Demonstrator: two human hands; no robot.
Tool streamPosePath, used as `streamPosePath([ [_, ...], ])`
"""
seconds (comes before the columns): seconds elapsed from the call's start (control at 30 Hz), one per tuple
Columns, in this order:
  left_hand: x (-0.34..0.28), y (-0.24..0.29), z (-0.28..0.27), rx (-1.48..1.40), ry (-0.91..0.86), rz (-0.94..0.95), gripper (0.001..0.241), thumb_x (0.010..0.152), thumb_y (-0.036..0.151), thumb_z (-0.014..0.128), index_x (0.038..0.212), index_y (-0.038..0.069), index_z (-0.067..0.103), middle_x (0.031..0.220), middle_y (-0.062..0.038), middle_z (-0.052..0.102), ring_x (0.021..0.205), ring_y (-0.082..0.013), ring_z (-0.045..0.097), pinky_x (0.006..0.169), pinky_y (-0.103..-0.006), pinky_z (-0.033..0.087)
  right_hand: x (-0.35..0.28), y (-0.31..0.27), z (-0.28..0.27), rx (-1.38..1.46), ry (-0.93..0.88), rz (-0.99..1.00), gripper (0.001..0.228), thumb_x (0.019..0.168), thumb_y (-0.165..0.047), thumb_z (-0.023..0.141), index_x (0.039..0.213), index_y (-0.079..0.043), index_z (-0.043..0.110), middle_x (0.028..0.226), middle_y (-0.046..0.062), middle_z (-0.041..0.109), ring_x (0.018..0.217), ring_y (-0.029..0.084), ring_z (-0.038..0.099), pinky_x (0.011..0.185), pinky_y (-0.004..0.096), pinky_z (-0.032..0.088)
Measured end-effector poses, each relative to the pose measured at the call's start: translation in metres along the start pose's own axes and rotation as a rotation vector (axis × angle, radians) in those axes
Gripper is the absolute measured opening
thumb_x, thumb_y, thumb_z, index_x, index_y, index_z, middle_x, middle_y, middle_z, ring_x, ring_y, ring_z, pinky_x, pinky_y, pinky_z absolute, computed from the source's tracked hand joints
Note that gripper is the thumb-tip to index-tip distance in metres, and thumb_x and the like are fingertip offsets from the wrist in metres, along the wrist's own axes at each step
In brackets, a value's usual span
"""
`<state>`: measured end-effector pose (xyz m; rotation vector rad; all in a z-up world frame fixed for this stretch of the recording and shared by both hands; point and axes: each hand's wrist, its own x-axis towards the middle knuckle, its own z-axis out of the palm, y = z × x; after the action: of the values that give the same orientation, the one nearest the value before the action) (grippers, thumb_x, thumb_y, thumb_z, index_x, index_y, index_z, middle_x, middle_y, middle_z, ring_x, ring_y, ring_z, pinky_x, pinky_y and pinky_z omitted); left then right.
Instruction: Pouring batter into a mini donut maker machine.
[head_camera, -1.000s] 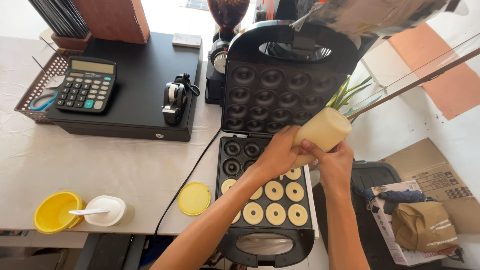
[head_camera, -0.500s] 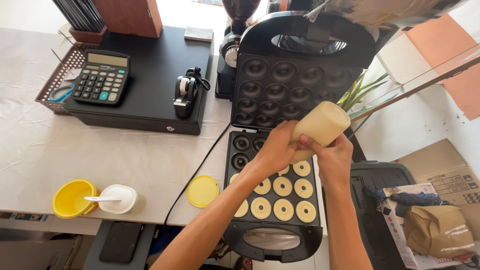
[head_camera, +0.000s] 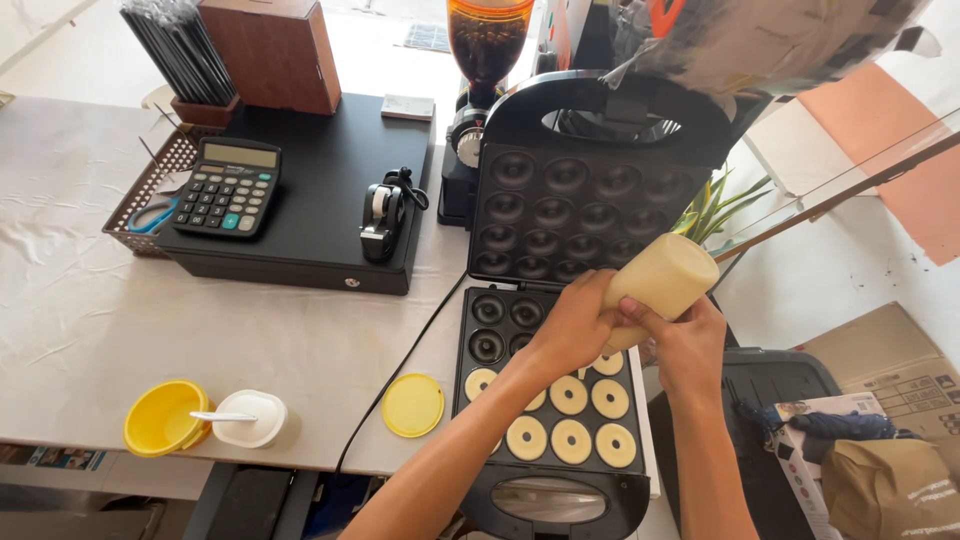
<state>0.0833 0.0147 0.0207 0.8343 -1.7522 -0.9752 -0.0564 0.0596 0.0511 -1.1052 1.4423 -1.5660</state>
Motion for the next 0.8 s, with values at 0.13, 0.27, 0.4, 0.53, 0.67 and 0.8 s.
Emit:
streamPosePath([
  [0.13, 0.01, 0.0, -0.001, 0.026, 0.003, -0.012, 0.037, 0.085, 0.012, 0.071, 0.117, -0.004, 0.062, 0.112, -0.024, 0.066, 0.106, -0.0415, 0.064, 0.09, -0.0459, 0.051, 0.009, 0.001, 0.0, 0.03, -0.022, -0.042, 0.043, 0.075, -0.007, 0.086, 0.112, 0.002, 0.066, 0.094, 0.007, 0.073, 0.071, 0.008, 0.067, 0.049, 0.02, 0.048],
  [0.27, 0.015, -0.002, -0.007, 0.024, 0.015, -0.012, 0.037, 0.085, 0.013, 0.072, 0.116, -0.005, 0.062, 0.113, -0.025, 0.067, 0.107, -0.0424, 0.065, 0.091, -0.0464, 0.051, 0.019, 0.004, 0.006, -0.033, 0.0, 0.04, 0.045, 0.077, -0.006, 0.087, 0.116, 0.005, 0.067, 0.094, 0.013, 0.072, 0.067, 0.018, 0.061, 0.045, 0.03, 0.04],
  [0.4, 0.018, -0.006, -0.012, 0.041, 0.016, 0.001, 0.036, 0.084, 0.011, 0.072, 0.114, -0.006, 0.062, 0.113, -0.026, 0.067, 0.107, -0.0433, 0.065, 0.091, -0.0469, 0.051, 0.024, 0.009, 0.01, 0.063, -0.062, -0.066, 0.051, 0.074, -0.008, 0.087, 0.118, 0.004, 0.066, 0.107, 0.01, 0.074, 0.096, 0.017, 0.072, 0.084, 0.03, 0.06],
  [0.53, 0.013, -0.006, -0.02, 0.052, 0.017, -0.018, 0.036, 0.085, 0.011, 0.071, 0.115, -0.005, 0.062, 0.115, -0.026, 0.066, 0.107, -0.0424, 0.065, 0.091, -0.0467, 0.051, 0.017, 0.003, 0.018, -0.039, -0.048, -0.025, 0.049, 0.075, -0.01, 0.088, 0.118, 0.003, 0.068, 0.11, 0.011, 0.075, 0.101, 0.018, 0.071, 0.09, 0.032, 0.057],
  [0.67, 0.006, -0.001, -0.023, 0.043, 0.014, -0.04, 0.036, 0.085, 0.011, 0.072, 0.115, -0.005, 0.062, 0.116, -0.025, 0.066, 0.108, -0.041, 0.065, 0.091, -0.0462, 0.051, 0.014, 0.01, 0.018, 0.042, -0.076, -0.055, 0.053, 0.072, -0.01, 0.089, 0.119, 0.001, 0.067, 0.11, 0.009, 0.074, 0.103, 0.017, 0.071, 0.092, 0.033, 0.057],
  [0.8, -0.001, 0.0, -0.023, 0.047, 0.011, -0.029, 0.037, 0.084, 0.011, 0.072, 0.117, -0.003, 0.063, 0.116, -0.024, 0.066, 0.107, -0.0403, 0.065, 0.091, -0.0457, 0.052, 0.005, 0.009, 0.017, 0.044, -0.074, -0.051, 0.051, 0.072, -0.01, 0.088, 0.117, 0.002, 0.068, 0.109, 0.009, 0.074, 0.101, 0.017, 0.071, 0.09, 0.033, 0.058],
])
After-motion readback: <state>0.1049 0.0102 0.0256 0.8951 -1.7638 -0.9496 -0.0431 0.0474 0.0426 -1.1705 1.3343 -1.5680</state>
